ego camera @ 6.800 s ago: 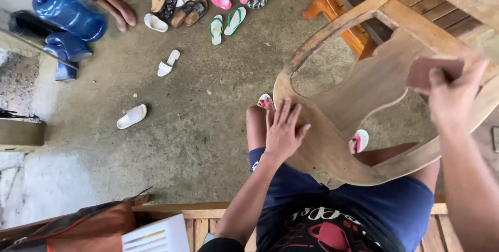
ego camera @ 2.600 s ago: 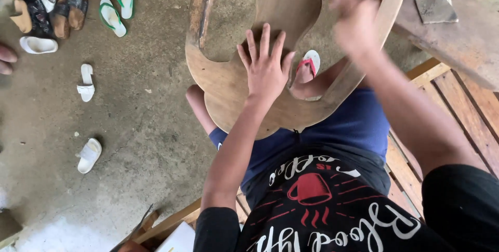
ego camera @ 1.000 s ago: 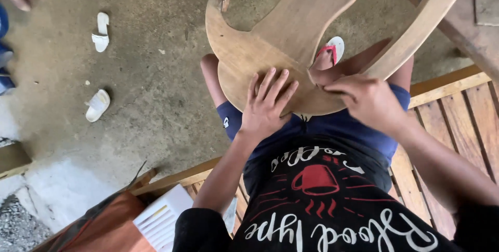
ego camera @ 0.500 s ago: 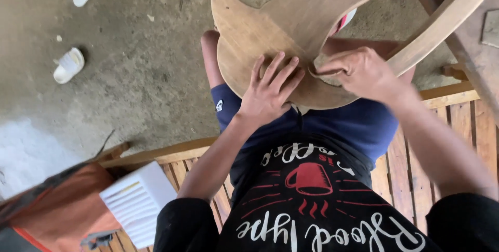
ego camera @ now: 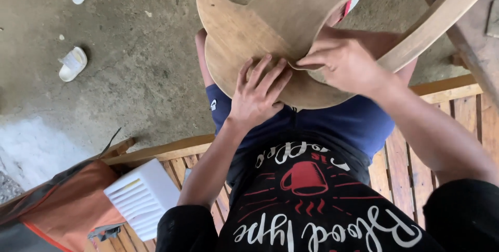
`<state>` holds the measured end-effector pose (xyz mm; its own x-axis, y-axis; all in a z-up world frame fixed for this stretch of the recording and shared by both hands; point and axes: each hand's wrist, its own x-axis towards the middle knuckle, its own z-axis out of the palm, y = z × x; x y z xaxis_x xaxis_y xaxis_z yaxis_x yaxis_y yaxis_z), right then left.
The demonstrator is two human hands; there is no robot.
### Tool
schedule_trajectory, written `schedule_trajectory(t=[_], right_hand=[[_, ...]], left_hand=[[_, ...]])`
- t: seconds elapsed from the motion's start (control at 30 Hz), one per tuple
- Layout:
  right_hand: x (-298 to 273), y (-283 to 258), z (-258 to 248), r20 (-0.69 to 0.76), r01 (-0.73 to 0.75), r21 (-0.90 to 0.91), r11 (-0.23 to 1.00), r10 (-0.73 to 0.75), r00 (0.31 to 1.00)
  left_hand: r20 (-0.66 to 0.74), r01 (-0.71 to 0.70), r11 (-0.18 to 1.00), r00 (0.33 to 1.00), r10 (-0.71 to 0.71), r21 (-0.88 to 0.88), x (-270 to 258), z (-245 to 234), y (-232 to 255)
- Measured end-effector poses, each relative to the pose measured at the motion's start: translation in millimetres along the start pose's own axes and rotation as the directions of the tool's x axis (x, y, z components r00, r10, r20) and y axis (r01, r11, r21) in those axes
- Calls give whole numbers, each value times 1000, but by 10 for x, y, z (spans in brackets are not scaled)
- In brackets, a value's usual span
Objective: Sanding the wooden backrest of a chair with sandpaper.
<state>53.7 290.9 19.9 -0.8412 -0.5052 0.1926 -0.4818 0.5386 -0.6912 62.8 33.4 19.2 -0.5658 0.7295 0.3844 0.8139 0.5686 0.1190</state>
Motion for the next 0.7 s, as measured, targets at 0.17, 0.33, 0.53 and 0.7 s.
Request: schedule_trajectory(t=[0.17, 0.33, 0.53, 0.7], right_hand=[[64, -7, -328, 401, -98, 70, 993, 62, 914], [23, -25, -363, 301, -65, 110, 992, 29, 953], [16, -68, -570, 274, -97, 2, 995, 93, 957], [-605, 179, -1044, 307, -276, -452, 848, 439, 845]], left_hand=[[15, 22, 998, 1000, -21, -52, -32, -32, 9], [34, 28, 996, 999, -26, -84, -60, 5, 3], [-72, 28, 998, 997, -32, -51, -13, 5, -19], [15, 99, 978, 995, -98, -182, -63, -90, -45]])
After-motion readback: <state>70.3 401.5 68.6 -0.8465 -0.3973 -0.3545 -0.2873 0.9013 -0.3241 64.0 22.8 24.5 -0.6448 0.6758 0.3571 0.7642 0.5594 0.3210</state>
